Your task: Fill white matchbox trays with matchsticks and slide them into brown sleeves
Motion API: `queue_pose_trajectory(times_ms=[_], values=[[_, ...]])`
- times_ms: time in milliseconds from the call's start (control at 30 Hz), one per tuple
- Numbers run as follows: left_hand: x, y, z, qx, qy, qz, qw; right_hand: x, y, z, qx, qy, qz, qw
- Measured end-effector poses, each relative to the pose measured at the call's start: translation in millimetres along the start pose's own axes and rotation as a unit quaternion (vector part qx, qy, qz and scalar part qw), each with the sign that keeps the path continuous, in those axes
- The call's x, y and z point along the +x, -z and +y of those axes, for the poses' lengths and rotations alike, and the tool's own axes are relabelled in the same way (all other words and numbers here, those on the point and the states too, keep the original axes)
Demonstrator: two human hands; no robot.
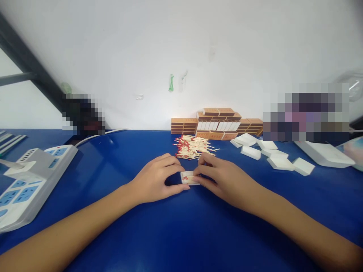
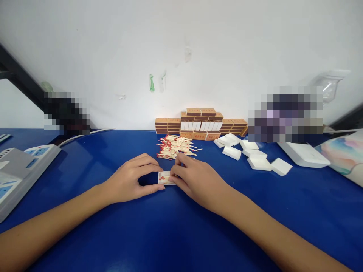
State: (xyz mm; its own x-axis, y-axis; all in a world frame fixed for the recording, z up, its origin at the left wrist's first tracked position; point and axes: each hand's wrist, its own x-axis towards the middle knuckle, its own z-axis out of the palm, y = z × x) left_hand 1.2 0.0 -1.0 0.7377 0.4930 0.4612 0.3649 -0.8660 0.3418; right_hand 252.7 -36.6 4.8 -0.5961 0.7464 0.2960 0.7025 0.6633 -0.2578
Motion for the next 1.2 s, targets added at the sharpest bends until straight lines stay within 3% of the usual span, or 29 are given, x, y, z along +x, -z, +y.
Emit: queue_pose_trajectory(times_ms=[167, 433, 667, 867, 1200], values=[[-0.8, 1.3, -2.4, 0.002, 0.006, -0.015, 1.0, 1.3, 4.7, 2.6, 0.026, -0.012, -0.006, 1.0], [-2.2, 0.1, -0.7, 0.0, 0.001, -0.011, 1.0, 0.6, 24.2, 17.7, 0.03, -0.056, 0.059, 0.996], [-0.2, 0.2, -2.7, -0.002, 0.0, -0.008, 1.0, 2.6, 31.0, 9.0, 0.076, -0.109, -0.047, 0.99], [-0.9, 0.4, -1.7, 0.0, -0.004, -0.007, 1.0, 3.2, 24.0, 2.0, 0.105, -0.138, -0.088, 0.981], [-0.8, 0.0, -2.3, 0.001, 0.0, -0.011, 1.0, 4.4, 28.7, 2.6, 0.146, -0.151, -0.062, 0.976]])
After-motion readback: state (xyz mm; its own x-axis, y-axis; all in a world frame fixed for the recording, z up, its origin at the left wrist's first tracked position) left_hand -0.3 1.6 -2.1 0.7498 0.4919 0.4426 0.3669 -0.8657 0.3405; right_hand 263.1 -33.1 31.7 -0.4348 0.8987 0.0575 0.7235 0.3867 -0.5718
